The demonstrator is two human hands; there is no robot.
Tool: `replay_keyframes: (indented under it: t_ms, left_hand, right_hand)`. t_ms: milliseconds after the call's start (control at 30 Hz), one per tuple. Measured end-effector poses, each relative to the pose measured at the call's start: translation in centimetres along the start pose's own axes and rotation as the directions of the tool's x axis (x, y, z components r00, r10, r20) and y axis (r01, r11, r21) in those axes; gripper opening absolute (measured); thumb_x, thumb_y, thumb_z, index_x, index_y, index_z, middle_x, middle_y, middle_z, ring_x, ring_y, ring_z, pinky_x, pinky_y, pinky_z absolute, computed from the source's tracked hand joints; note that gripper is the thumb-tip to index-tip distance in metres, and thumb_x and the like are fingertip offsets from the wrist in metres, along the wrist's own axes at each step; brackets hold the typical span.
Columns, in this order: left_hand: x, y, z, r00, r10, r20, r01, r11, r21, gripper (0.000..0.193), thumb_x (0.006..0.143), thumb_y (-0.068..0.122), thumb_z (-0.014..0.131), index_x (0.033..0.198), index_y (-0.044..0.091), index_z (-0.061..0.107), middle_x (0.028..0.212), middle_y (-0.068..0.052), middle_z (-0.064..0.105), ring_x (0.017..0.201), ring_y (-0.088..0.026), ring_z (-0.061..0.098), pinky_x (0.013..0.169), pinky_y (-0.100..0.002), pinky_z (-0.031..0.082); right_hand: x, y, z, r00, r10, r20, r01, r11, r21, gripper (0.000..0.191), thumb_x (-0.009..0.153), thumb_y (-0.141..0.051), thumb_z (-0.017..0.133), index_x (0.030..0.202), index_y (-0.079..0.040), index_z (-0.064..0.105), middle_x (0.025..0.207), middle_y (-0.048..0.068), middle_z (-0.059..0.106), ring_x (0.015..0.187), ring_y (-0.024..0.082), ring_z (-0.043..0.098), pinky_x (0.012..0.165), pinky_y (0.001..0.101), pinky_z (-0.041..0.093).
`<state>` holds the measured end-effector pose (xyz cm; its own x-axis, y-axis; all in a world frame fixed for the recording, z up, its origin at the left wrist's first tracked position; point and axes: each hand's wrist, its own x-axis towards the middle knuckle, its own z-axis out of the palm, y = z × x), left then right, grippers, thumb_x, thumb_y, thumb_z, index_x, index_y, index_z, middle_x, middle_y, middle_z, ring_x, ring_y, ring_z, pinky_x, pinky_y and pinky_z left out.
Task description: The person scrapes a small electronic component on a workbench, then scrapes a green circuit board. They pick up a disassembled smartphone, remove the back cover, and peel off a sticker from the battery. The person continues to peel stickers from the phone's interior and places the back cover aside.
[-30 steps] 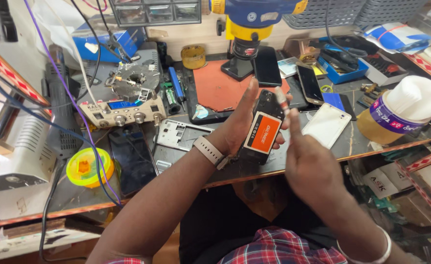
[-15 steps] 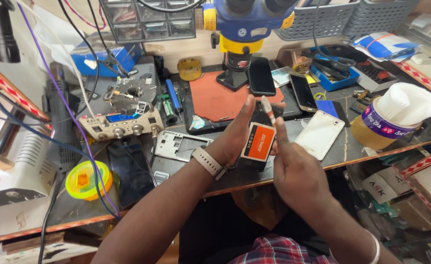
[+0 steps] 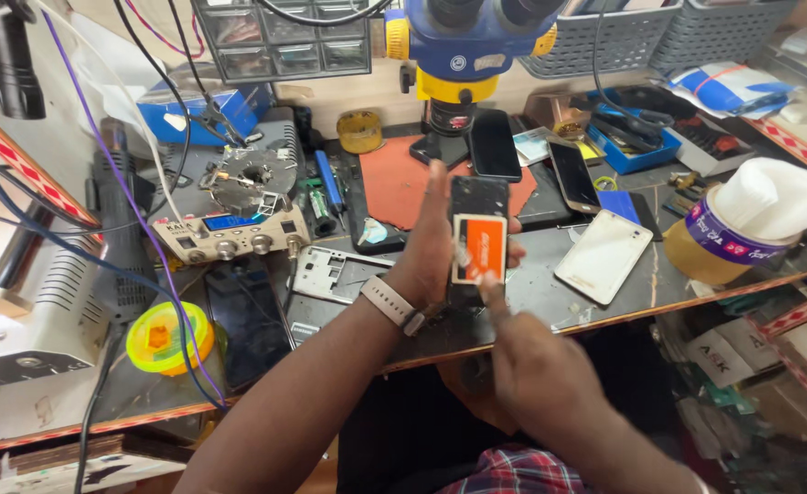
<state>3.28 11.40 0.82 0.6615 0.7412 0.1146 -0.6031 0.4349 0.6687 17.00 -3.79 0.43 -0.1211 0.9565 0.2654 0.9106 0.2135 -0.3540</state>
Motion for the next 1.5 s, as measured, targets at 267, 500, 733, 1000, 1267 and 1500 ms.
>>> replay_keyframes:
  t_ms: [267,500,733,1000,1267,1500]
  left_hand:
    - [0.4,0.8,-0.7,0.984,0.111,-0.139,-0.126,0.987,-0.099,0.092,0.090,0.088,0.028,0.121,0.007,0.059,0.094,-0.017,0.068,0.078,-0.034,0.072,0.073,-0.050,0.061]
    - [1.2,0.3,-2.6,0.956,0.102,-0.274,-0.123,0.991,-0.060,0.093,0.097,0.080,0.023,0.109,-0.005,0.060,0.089,-0.024,0.071,0.077,-0.035,0.073,0.076,-0.047,0.061]
    - [1.3,0.5,-2.3,0.898,0.127,-0.421,-0.166,0.984,-0.057,0.090,0.098,0.076,0.021,0.106,-0.004,0.062,0.086,-0.022,0.070,0.079,-0.036,0.071,0.076,-0.049,0.061]
    - [1.0,1.1,-2.3,0.903,0.090,-0.419,-0.128,0.990,-0.062,0.097,0.097,0.078,0.017,0.109,-0.007,0.063,0.088,-0.025,0.071,0.080,-0.037,0.072,0.076,-0.046,0.060]
    - [0.9,0.9,-2.3,0.923,0.136,-0.360,-0.183,0.978,-0.099,0.089,0.099,0.076,0.021,0.114,-0.002,0.060,0.096,-0.024,0.069,0.084,-0.036,0.071,0.079,-0.051,0.062]
    - [0.4,-0.1,-1.7,0.996,0.062,-0.063,-0.065,0.997,-0.033,0.088,0.101,0.076,0.022,0.117,-0.003,0.058,0.098,-0.026,0.069,0.083,-0.037,0.072,0.077,-0.051,0.061]
  right_hand:
    - [-0.7,-0.4,0.8,0.988,-0.136,-0.078,0.135,0.991,-0.015,0.074,0.087,-0.012,0.060,0.156,-0.013,0.035,0.074,0.014,0.059,0.062,0.035,0.063,0.058,0.0497,0.052]
    - [-1.3,0.3,1.5,0.989,-0.115,-0.089,0.112,0.993,-0.045,0.072,0.087,-0.012,0.061,0.155,-0.013,0.037,0.074,0.013,0.060,0.063,0.034,0.063,0.061,0.0498,0.052]
    - [-1.9,1.1,2.0,0.987,-0.117,-0.107,0.112,0.992,-0.051,0.075,0.088,-0.012,0.059,0.158,-0.010,0.033,0.078,0.013,0.061,0.064,0.035,0.063,0.058,0.0482,0.052]
    - [-2.1,0.8,2.5,0.999,-0.025,-0.036,0.020,0.991,-0.135,0.077,0.089,-0.017,0.060,0.162,-0.016,0.034,0.076,0.010,0.059,0.060,0.031,0.064,0.057,0.0465,0.054]
    - [-1.9,0.4,1.8,0.989,-0.097,-0.109,0.084,0.990,-0.116,0.075,0.088,-0.014,0.059,0.158,-0.010,0.034,0.075,0.010,0.058,0.063,0.030,0.063,0.057,0.0448,0.054]
    - [-1.0,0.3,0.9,0.994,0.036,-0.105,-0.045,0.996,-0.079,0.073,0.092,-0.013,0.057,0.160,-0.014,0.032,0.075,0.011,0.059,0.063,0.032,0.062,0.059,0.0477,0.052]
